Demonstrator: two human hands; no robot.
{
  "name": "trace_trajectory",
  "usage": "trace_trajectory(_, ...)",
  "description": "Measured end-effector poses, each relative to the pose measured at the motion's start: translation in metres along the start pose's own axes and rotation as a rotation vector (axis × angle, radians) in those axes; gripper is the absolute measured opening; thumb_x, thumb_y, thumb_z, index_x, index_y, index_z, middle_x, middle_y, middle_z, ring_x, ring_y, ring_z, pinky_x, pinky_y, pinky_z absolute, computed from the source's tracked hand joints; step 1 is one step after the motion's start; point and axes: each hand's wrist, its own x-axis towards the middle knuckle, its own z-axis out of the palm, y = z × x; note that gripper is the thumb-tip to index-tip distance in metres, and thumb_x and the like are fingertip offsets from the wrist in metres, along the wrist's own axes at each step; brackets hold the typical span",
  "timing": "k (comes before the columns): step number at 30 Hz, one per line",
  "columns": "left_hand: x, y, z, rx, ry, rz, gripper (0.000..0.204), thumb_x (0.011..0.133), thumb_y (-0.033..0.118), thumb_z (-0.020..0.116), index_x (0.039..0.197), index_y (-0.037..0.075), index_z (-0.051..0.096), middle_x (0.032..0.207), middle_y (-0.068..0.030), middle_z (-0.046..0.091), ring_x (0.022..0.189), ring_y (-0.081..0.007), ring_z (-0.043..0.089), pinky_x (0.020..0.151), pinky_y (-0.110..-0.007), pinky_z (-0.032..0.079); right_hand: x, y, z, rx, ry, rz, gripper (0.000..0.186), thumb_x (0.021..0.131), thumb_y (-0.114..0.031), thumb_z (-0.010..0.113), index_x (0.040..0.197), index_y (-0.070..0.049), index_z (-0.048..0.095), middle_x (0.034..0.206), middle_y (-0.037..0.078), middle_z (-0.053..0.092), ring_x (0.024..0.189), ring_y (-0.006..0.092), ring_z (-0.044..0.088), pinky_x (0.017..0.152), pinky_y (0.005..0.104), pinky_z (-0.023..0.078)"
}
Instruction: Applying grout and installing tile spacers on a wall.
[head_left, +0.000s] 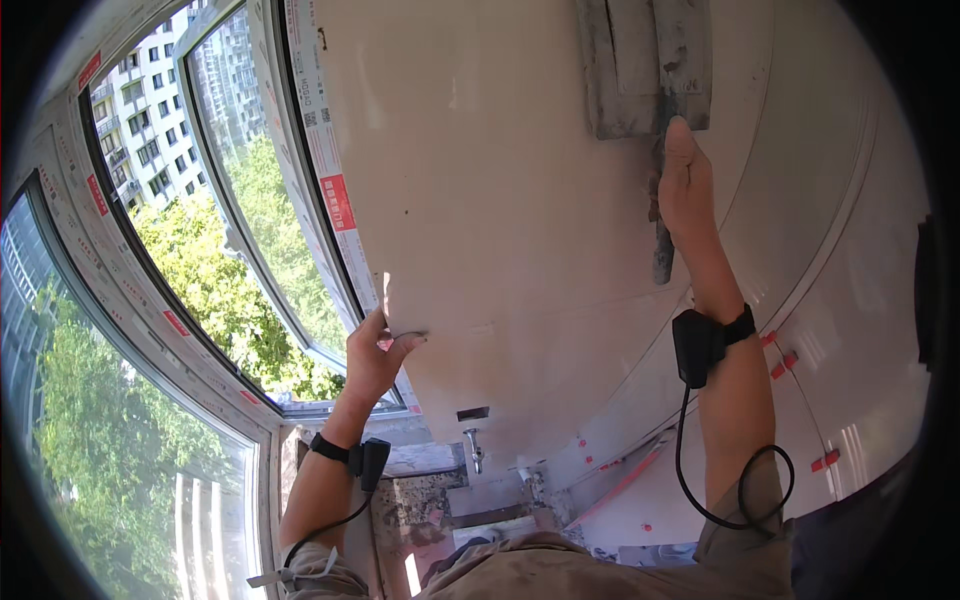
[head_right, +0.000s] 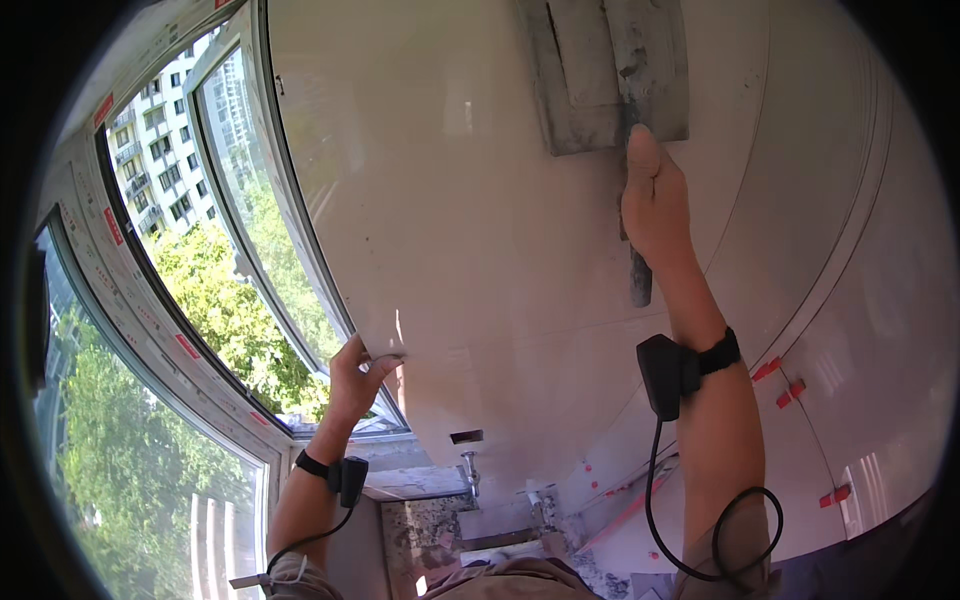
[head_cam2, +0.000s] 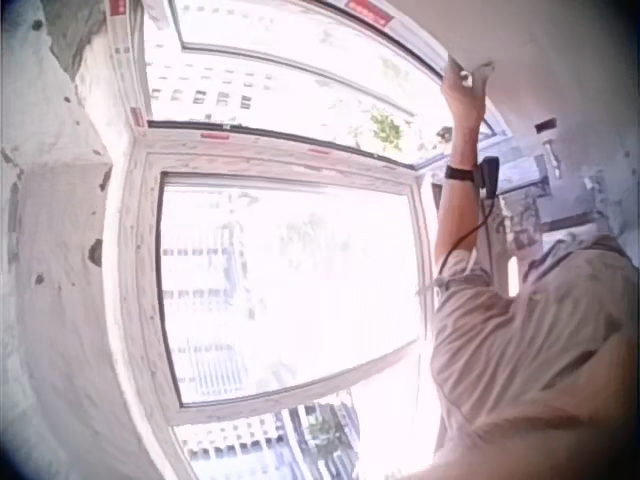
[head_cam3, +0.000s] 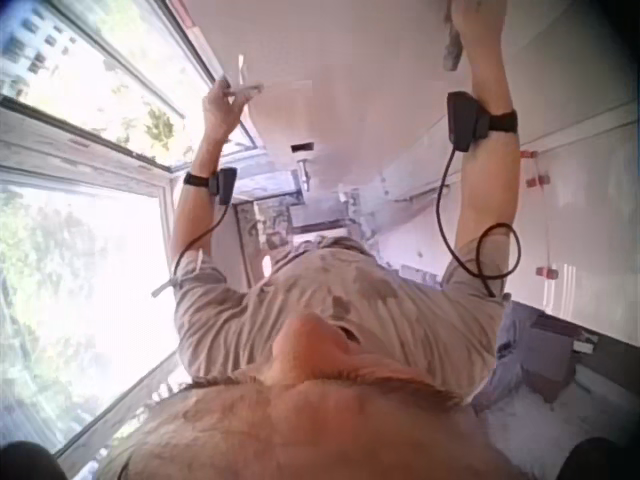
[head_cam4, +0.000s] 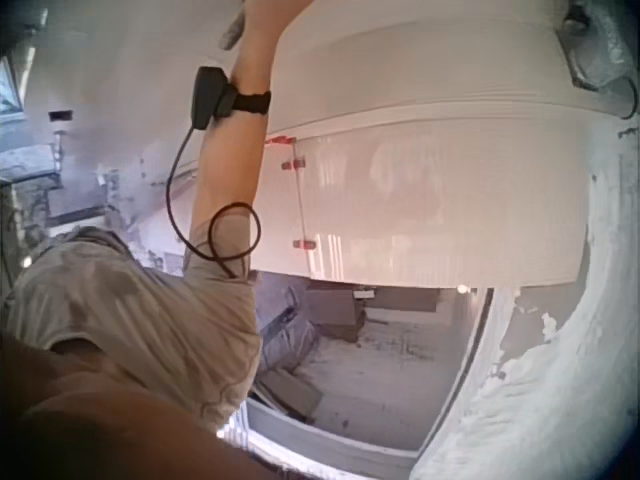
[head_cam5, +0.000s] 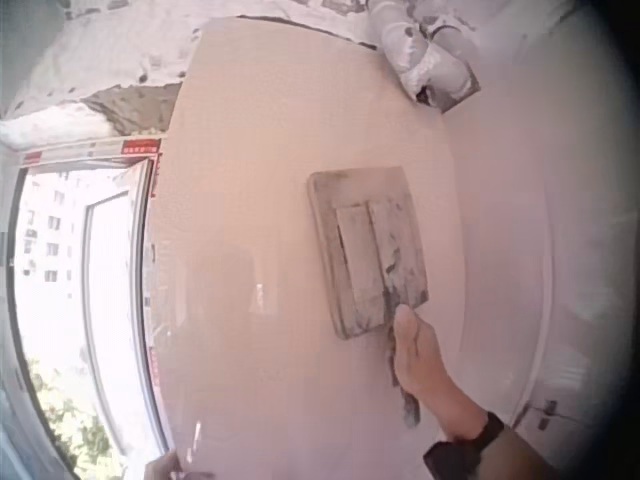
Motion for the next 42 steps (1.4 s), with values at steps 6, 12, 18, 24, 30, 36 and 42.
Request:
trace_trajectory(6,-0.015,-0.021,0.021,-0.365,0.164,-0.141,0.028,0.081,0.009,0.076,0.102,-0.004,0.062,0.085,-0.0079,0.069,0.080,-0.0110,0.066,0.070,-0.025,0.053,-0.039,-0.001,0.011,0.085,0.021,0.096,0.055,0.099,-0.053,0.038,0.078,-0.003,0.051,0.063,-0.002,0.042,0.054,0.0072,0.039,0.049,0.0253,0.036)
trace_trajectory(12,-0.022,-0.014,0.020,-0.342,0.209,-0.258,0.025,0.082,0.007,0.074,0.097,-0.005,0.057,0.086,-0.0100,0.069,0.078,-0.0116,0.066,0.071,-0.024,0.052,-0.094,-0.009,0.012,0.290,0.044,0.138,0.051,0.099,-0.052,0.037,0.078,-0.007,0.046,0.062,-0.001,0.044,0.051,0.0077,0.041,0.046,0.0246,0.034)
trace_trajectory(18,-0.014,-0.016,0.021,-0.383,0.221,-0.138,0.021,0.083,0.006,0.073,0.093,-0.004,0.057,0.082,-0.0094,0.069,0.075,-0.0110,0.066,0.068,-0.023,0.052,-0.087,0.029,0.046,0.033,-0.004,-0.019,0.051,0.099,-0.052,0.039,0.080,-0.006,0.047,0.061,0.000,0.045,0.051,0.0092,0.044,0.046,0.0250,0.037)
trace_trajectory(24,-0.010,-0.021,0.018,-0.304,0.225,-0.154,0.025,0.081,0.007,0.075,0.095,-0.005,0.058,0.077,-0.0091,0.069,0.071,-0.0097,0.065,0.064,-0.022,0.051,-0.097,0.003,0.038,0.172,-0.077,0.185,0.053,0.099,-0.052,0.037,0.081,-0.005,0.049,0.060,0.000,0.045,0.049,0.0088,0.043,0.044,0.0231,0.035)
trace_trajectory(30,-0.016,-0.011,0.019,-0.244,0.214,-0.221,0.028,0.079,0.010,0.077,0.094,-0.005,0.059,0.079,-0.0116,0.070,0.073,-0.0123,0.067,0.066,-0.024,0.053,-0.119,0.014,0.045,0.248,0.081,-0.044,0.055,0.100,-0.052,0.034,0.080,-0.003,0.049,0.059,0.000,0.045,0.049,0.0086,0.044,0.044,0.0233,0.035)
trace_trajectory(36,-0.013,-0.014,0.019,-0.291,0.233,-0.224,0.027,0.080,0.010,0.076,0.095,-0.006,0.059,0.078,-0.0117,0.070,0.073,-0.0127,0.067,0.066,-0.025,0.053,-0.112,0.024,0.044,0.066,-0.064,0.053,0.053,0.100,-0.050,0.035,0.081,-0.003,0.050,0.058,0.000,0.045,0.049,0.0084,0.043,0.044,0.0246,0.035)
trace_trajectory(42,-0.015,-0.018,0.017,-0.224,0.253,-0.242,0.031,0.077,0.014,0.079,0.093,-0.005,0.060,0.074,-0.0101,0.068,0.067,-0.0121,0.065,0.062,-0.025,0.052,-0.135,0.016,0.043,0.309,-0.034,0.022,0.054,0.100,-0.050,0.036,0.086,0.000,0.051,0.058,0.002,0.046,0.050,0.0105,0.045,0.046,0.0280,0.036)
